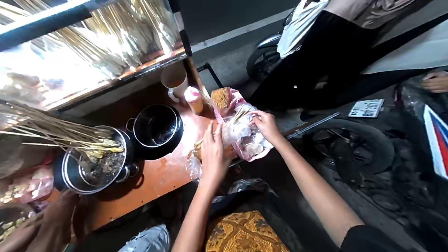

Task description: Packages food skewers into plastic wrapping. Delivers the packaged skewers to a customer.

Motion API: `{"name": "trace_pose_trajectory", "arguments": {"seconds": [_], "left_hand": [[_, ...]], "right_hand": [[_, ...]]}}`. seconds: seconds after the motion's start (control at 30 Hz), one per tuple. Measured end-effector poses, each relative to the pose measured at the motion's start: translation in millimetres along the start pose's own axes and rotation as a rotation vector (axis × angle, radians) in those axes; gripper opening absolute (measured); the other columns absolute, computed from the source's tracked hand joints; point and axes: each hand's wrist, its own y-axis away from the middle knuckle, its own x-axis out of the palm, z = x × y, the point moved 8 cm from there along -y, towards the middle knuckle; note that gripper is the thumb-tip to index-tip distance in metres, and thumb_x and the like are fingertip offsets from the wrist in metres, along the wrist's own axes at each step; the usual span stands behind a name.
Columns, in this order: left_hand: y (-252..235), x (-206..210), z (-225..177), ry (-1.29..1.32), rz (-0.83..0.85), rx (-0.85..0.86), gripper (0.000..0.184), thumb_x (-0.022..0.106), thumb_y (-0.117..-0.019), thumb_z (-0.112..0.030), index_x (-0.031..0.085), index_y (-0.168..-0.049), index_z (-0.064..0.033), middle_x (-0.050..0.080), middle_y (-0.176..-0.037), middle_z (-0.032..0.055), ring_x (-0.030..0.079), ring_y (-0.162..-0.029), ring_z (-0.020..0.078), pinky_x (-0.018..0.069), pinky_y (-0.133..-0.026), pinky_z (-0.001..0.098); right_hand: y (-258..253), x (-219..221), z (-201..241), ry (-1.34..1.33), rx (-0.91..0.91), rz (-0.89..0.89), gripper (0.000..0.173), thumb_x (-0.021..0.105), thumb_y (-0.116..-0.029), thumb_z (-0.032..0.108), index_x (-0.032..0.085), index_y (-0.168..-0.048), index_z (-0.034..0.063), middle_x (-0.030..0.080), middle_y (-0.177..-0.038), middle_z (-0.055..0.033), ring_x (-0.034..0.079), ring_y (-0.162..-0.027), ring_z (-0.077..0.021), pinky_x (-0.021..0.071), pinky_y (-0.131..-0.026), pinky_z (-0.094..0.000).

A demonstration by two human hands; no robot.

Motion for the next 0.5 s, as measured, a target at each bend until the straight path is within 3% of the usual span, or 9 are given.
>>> {"name": "trace_pose_trajectory", "arguments": {"seconds": [0.03,0.07,0.13,0.23,0.3,0.37,0.43,0.5], "left_hand": [[-12.7,18.1,12.3,-0.006,0.002,-0.036,0.103,0.09,-0.0731,-0.029,0.035,-0.158,-0.0084,0.034,-0.162,0.023,0.043,-0.143,0.0422,0.0416,-0.109,0.0612],[-23.4,31.1,22.7,0.003,-0.008,-0.078,0.104,0.09,-0.0726,-0.025,0.034,-0.159,-0.0078,0.038,-0.16,0.022,0.044,-0.142,0.0418,0.0406,-0.11,0.0622],[-35.7,44.9,36.4,0.067,0.0,-0.18,0.085,0.083,-0.0786,-0.015,0.043,-0.154,-0.0077,0.059,-0.142,0.0191,0.054,-0.131,0.0391,0.0413,-0.109,0.0615],[-32.2,51.9,50.0,0.196,-0.021,-0.296,0.036,0.07,-0.0915,-0.012,0.069,-0.127,-0.009,0.072,-0.114,0.0128,0.068,-0.108,0.0282,0.0523,-0.098,0.0526],[-28.7,47.4,57.3,0.264,-0.129,-0.3,0.02,0.064,-0.096,-0.01,0.073,-0.114,-0.0054,0.073,-0.103,0.0121,0.07,-0.097,0.023,0.0564,-0.09,0.0463],[-24.5,41.4,63.2,0.317,-0.21,-0.315,0.021,0.059,-0.096,-0.005,0.07,-0.113,-0.0012,0.069,-0.106,0.0156,0.067,-0.099,0.0244,0.0544,-0.09,0.0441],[-20.8,36.1,67.9,0.414,-0.315,-0.33,0.022,0.054,-0.0982,-0.006,0.067,-0.114,0.0016,0.066,-0.108,0.0152,0.063,-0.1,0.022,0.0524,-0.091,0.041],[-15.6,31.8,74.0,0.526,-0.453,-0.373,0.022,0.05,-0.1024,-0.011,0.065,-0.113,0.0018,0.065,-0.096,0.009,0.064,-0.087,0.0132,0.0546,-0.082,0.0331]], "right_hand": [[-4.3,-4.5,2.7,0.045,-0.018,-0.041,0.03,0.056,-0.1008,0.005,0.068,-0.128,0.0019,0.073,-0.093,-0.0174,0.071,-0.076,-0.0257,0.0603,-0.075,-0.0465],[-9.9,-8.7,9.0,0.104,-0.046,-0.071,0.035,0.065,-0.0952,0.002,0.069,-0.13,0.0025,0.072,-0.094,-0.0192,0.069,-0.078,-0.0296,0.0581,-0.074,-0.0487],[-21.4,-11.0,20.5,0.211,-0.08,-0.076,0.048,0.078,-0.0851,0.002,0.069,-0.132,0.0046,0.066,-0.111,-0.0215,0.066,-0.094,-0.0369,0.0563,-0.081,-0.0557],[-30.7,-10.3,22.1,0.291,-0.094,-0.101,0.066,0.089,-0.0754,0.009,0.064,-0.136,0.0089,0.052,-0.141,-0.0238,0.058,-0.119,-0.0468,0.0543,-0.086,-0.0662],[-40.0,-9.7,16.2,0.216,-0.108,-0.111,0.083,0.095,-0.0679,0.011,0.055,-0.14,0.0061,0.039,-0.153,-0.0266,0.05,-0.131,-0.0495,0.0524,-0.095,-0.0655],[-47.4,-5.2,6.0,0.105,-0.083,-0.08,0.083,0.092,-0.0725,0.009,0.048,-0.142,0.004,0.05,-0.144,-0.0279,0.058,-0.122,-0.0484,0.0535,-0.093,-0.0645],[-49.9,-3.1,-5.0,-0.032,-0.046,-0.023,0.072,0.08,-0.0871,0.008,0.042,-0.148,0.0049,0.065,-0.121,-0.0271,0.067,-0.102,-0.0442,0.0555,-0.085,-0.0611],[-46.7,-6.7,-14.8,-0.184,-0.003,0.01,0.056,0.07,-0.0953,0.007,0.048,-0.146,0.0055,0.068,-0.11,-0.0253,0.067,-0.092,-0.0382,0.0557,-0.081,-0.0549]]}}
